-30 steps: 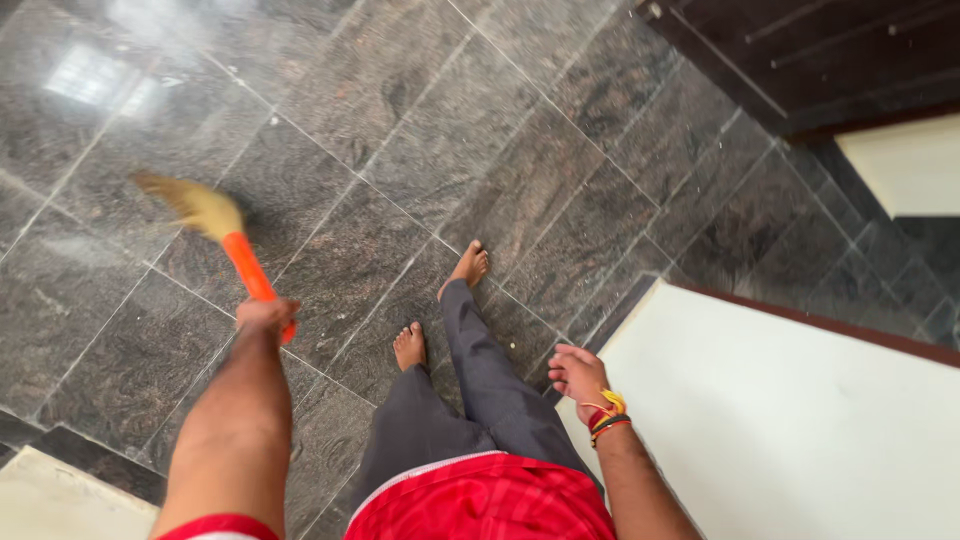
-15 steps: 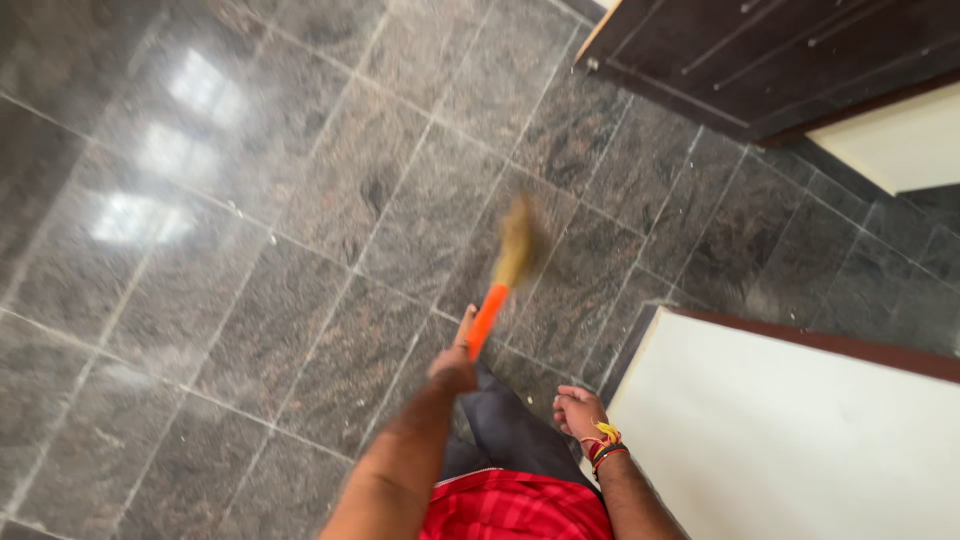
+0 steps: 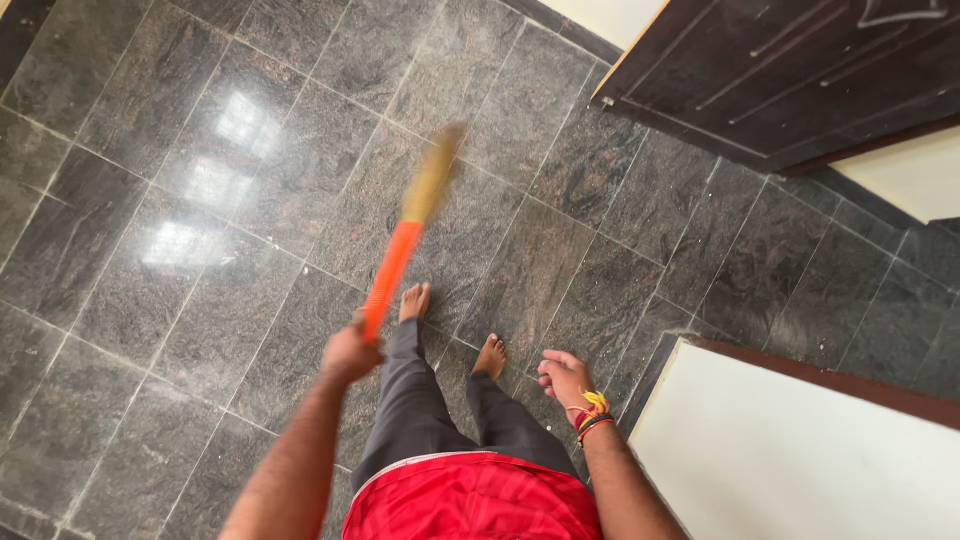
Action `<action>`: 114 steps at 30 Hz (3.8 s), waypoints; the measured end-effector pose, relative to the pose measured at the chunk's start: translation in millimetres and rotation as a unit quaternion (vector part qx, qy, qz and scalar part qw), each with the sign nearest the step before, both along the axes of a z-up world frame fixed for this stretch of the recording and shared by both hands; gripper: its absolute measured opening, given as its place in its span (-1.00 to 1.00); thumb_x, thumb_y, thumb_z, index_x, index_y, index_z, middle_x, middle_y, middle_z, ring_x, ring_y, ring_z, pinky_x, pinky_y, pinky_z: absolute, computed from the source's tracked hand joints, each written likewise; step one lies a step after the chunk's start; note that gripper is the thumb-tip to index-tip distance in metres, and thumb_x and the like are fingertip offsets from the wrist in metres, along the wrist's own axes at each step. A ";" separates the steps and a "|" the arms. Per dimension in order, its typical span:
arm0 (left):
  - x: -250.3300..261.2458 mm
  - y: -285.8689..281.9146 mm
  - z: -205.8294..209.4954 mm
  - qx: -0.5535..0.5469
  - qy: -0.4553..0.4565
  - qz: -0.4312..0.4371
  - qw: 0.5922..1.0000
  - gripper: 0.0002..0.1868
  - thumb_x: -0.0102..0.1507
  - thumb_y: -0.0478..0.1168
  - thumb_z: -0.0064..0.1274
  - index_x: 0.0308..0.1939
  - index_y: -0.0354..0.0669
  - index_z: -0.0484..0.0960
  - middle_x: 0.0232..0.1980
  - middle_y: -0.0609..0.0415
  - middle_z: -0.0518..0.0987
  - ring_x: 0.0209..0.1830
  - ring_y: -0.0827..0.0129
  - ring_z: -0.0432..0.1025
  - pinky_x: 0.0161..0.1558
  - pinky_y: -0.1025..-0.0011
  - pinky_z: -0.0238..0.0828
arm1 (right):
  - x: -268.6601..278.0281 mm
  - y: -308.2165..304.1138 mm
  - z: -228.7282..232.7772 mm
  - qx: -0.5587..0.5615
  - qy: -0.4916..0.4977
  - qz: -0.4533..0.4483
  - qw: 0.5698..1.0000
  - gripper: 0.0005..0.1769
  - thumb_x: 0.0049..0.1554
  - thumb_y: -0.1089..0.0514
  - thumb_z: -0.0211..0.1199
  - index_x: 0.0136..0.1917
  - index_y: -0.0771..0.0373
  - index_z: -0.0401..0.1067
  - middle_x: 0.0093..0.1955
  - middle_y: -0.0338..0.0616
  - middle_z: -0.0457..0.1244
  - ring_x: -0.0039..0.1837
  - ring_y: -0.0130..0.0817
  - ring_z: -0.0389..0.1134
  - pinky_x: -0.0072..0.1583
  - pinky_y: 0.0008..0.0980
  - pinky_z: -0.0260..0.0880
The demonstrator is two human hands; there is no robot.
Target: The person sweeps a tiled floor using a traditional broom with an orange handle. They move systematically across the room, sweeping debris into a pile near a doorway.
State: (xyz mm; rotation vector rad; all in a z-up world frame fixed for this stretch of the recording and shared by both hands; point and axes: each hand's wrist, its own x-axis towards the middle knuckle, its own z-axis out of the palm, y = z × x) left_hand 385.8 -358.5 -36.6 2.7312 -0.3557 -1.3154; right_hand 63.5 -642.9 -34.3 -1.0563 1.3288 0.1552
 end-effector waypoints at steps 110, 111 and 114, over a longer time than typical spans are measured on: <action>18.1 -444.5 -9.8 -0.121 0.053 -0.396 0.909 -0.37 0.28 -0.22 -0.05 0.46 0.10 0.25 0.13 -0.24 0.57 0.12 -0.16 0.52 0.12 -0.02 0.48 | -50.6 -72.0 12.1 0.033 0.147 -0.266 0.952 -0.47 0.13 0.18 0.15 0.37 0.30 0.38 -0.04 -0.13 0.43 -0.11 -0.39 0.42 -0.09 -0.37 0.43; 20.1 -425.8 -4.3 -0.130 0.060 -0.366 0.919 -0.43 0.30 -0.18 -0.06 0.42 0.11 0.31 0.12 -0.25 0.58 0.13 -0.18 0.51 0.13 -0.03 0.46 | -48.9 -72.7 12.6 0.033 0.136 -0.279 0.950 -0.48 0.13 0.18 0.15 0.37 0.31 0.38 -0.05 -0.12 0.42 -0.12 -0.39 0.42 -0.10 -0.36 0.42; 38.1 -368.2 16.1 -0.127 0.021 -0.310 0.942 -0.36 0.27 -0.15 -0.08 0.46 0.12 0.22 0.18 -0.28 0.52 0.15 -0.23 0.47 0.16 -0.06 0.41 | -47.5 -70.3 9.7 0.035 0.112 -0.317 0.941 -0.48 0.12 0.20 0.18 0.36 0.33 0.39 -0.08 -0.12 0.40 -0.14 -0.39 0.40 -0.12 -0.36 0.40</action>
